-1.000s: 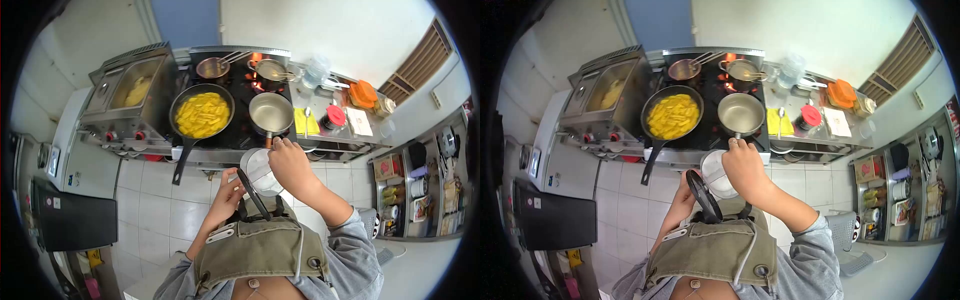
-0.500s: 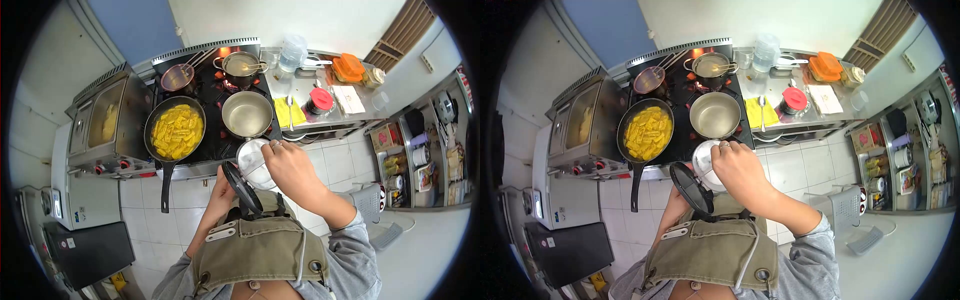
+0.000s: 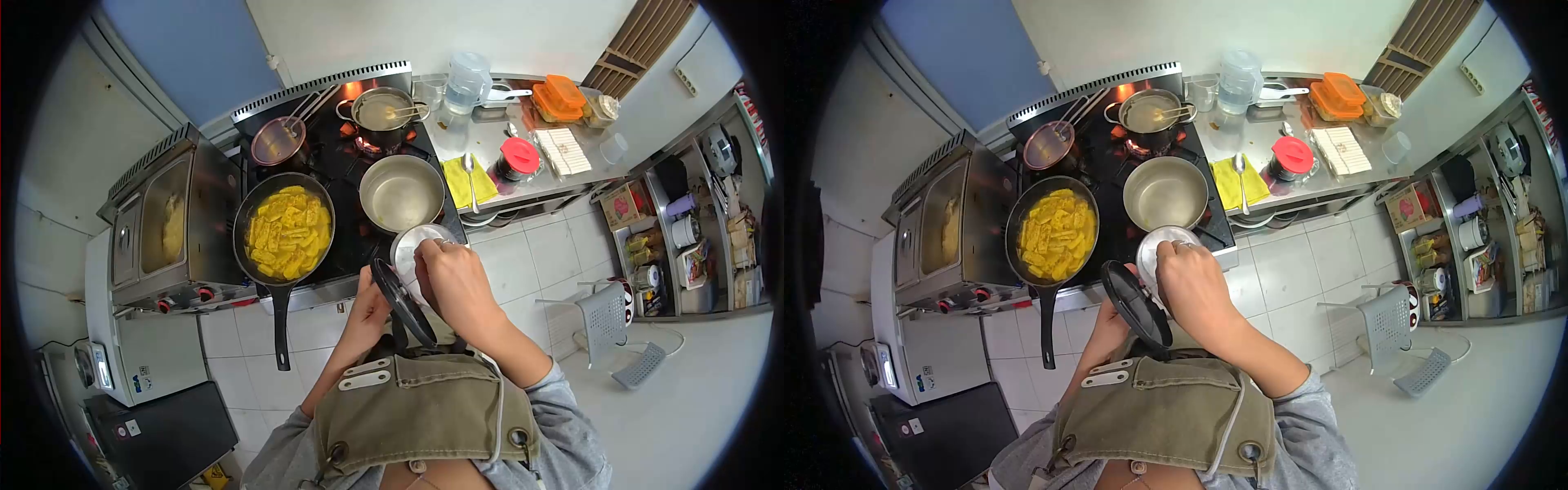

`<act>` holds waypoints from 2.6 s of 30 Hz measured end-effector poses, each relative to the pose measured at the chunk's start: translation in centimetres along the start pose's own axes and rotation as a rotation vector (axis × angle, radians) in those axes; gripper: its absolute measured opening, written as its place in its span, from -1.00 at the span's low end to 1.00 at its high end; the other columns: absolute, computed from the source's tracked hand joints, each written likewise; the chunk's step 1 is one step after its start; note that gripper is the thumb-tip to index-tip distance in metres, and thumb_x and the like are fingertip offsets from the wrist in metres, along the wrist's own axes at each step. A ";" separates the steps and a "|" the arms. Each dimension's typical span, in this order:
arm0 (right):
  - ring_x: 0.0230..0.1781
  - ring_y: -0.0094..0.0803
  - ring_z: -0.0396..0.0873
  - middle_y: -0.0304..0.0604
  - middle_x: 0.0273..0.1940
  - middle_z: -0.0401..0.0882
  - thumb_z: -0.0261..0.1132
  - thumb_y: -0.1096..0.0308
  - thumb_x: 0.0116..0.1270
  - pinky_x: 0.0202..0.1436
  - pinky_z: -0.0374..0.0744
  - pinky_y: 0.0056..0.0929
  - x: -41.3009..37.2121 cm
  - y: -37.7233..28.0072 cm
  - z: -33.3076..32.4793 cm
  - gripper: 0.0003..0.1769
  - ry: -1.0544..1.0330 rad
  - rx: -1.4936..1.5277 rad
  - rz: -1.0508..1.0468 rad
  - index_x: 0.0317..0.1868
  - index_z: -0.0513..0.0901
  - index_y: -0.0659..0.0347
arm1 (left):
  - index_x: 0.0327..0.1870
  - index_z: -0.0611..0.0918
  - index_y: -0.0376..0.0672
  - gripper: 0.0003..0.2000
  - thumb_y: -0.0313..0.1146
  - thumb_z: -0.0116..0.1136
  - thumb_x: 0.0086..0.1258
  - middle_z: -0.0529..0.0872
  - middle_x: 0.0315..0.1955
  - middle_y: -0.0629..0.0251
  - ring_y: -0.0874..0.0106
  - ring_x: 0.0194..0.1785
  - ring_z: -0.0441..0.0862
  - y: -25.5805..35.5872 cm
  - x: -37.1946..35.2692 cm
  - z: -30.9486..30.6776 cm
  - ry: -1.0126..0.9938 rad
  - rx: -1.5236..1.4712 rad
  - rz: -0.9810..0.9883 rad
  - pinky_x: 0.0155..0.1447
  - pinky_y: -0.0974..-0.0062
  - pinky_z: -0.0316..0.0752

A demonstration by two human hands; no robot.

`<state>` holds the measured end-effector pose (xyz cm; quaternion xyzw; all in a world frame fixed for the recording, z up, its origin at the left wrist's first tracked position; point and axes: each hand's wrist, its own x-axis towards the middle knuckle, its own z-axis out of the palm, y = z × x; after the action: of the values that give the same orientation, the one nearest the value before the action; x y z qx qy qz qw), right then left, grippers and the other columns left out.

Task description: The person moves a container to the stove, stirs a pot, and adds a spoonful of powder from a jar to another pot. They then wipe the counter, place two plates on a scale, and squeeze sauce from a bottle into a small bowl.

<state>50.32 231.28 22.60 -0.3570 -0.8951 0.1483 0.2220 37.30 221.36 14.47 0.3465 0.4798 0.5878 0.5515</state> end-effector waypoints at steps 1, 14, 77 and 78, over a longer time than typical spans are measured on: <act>-0.55 -0.01 0.53 0.08 -0.57 0.50 0.19 0.56 0.07 -0.42 0.50 -0.20 0.1 0.0 0.0 -0.94 -0.001 0.004 0.001 -0.45 0.46 0.36 | -0.05 0.50 -0.28 -0.76 -0.63 -0.16 0.32 0.26 0.03 0.21 0.39 0.09 0.31 0.0 0.0 -0.3 0.002 0.002 -0.003 0.13 0.56 0.27; -0.52 -0.47 0.62 -0.10 -0.51 0.64 0.26 0.54 0.12 -0.40 0.56 -0.55 2.5 3.3 0.2 -0.92 -0.024 0.465 0.287 -0.36 0.62 0.37 | -0.10 0.51 -0.30 -0.84 -0.49 -0.11 0.40 0.25 -0.04 0.29 0.48 0.01 0.33 1.2 0.5 -2.2 0.098 0.142 0.032 0.09 0.59 0.30; -0.54 -0.26 0.54 -0.02 -0.48 0.57 0.22 0.56 0.15 -0.41 0.51 -0.41 6.4 4.2 0.8 -0.94 -0.129 0.453 0.008 -0.35 0.58 0.35 | -0.19 0.45 -0.30 -0.82 -0.33 -0.05 0.44 0.23 -0.09 0.39 0.59 -0.06 0.38 1.6 3.1 -6.2 0.198 -0.322 -0.034 0.25 0.38 0.33; -0.55 -0.30 0.54 -0.03 -0.48 0.57 0.20 0.56 0.16 -0.42 0.51 -0.43 6.7 4.6 1.1 -0.94 -0.123 0.489 0.011 -0.34 0.59 0.35 | -0.19 0.45 -0.30 -0.82 -0.33 -0.05 0.44 0.23 -0.09 0.39 0.59 -0.06 0.38 1.7 3.4 -6.1 0.202 -0.323 -0.034 0.25 0.38 0.33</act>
<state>48.10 239.13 21.66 -0.2877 -0.8425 0.3831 0.2462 30.51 223.68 13.84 0.1843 0.4381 0.6796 0.5589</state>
